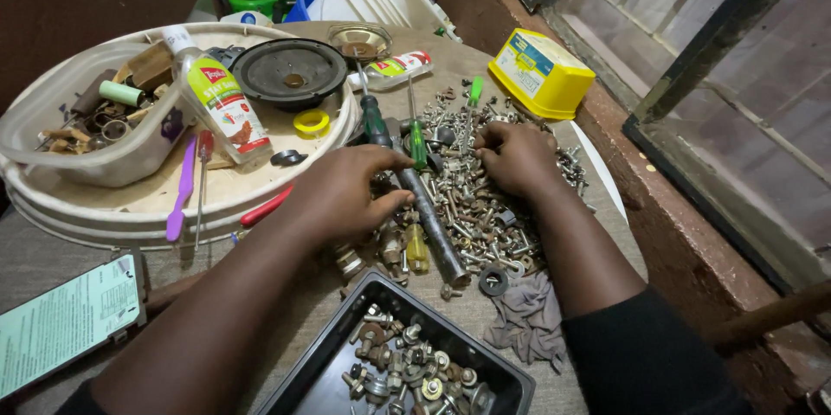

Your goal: Sorting through a pile of screws, bolts, and washers and placing selected items into a tray.

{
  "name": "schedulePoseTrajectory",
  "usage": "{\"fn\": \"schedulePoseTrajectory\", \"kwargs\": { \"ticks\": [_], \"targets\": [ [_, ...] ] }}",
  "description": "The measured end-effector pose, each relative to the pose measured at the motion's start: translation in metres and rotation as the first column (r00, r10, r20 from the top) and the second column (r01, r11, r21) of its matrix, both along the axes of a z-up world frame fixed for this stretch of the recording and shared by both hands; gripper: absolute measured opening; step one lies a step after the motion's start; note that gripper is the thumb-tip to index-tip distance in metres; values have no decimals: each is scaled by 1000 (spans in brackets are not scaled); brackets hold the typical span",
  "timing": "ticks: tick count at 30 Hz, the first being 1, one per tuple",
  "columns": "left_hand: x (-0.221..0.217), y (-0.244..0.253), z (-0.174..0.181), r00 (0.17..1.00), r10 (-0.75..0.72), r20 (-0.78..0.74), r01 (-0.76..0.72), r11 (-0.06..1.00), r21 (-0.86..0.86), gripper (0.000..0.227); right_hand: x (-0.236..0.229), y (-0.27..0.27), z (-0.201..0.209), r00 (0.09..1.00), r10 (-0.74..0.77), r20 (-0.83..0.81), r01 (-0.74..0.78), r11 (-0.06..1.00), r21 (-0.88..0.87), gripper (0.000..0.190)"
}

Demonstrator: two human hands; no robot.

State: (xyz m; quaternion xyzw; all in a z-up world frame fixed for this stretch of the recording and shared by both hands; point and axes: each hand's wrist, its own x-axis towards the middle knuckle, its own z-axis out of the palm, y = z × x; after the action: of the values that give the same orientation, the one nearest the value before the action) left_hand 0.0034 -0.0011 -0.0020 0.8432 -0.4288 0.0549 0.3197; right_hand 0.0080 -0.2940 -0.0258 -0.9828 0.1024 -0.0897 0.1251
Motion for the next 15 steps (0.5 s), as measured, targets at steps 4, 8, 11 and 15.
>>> {"fn": "schedulePoseTrajectory", "kwargs": {
  "ticks": [4, 8, 11, 15],
  "targets": [
    [-1, 0, -1, 1000, 3, -3, -3, 1000, -12, 41, -2, -1, 1, 1000, -2, 22, 3, 1000, -10, 19],
    [1, -1, -3, 1000, 15, -5, -15, 1000, -6, 41, -1, -4, -1, 999, -5, 45, 4, 1000, 30, 18],
    [0, -1, -2, 1000, 17, -23, -17, 1000, 0, 41, -1, -4, 0, 998, -7, 59, 4, 999, 42, 17],
    [-1, -1, 1, 999, 30, -28, -30, 999, 16, 43, -1, -2, 3, 997, -21, 73, 16, 997, 74, 16]
  ]
}}
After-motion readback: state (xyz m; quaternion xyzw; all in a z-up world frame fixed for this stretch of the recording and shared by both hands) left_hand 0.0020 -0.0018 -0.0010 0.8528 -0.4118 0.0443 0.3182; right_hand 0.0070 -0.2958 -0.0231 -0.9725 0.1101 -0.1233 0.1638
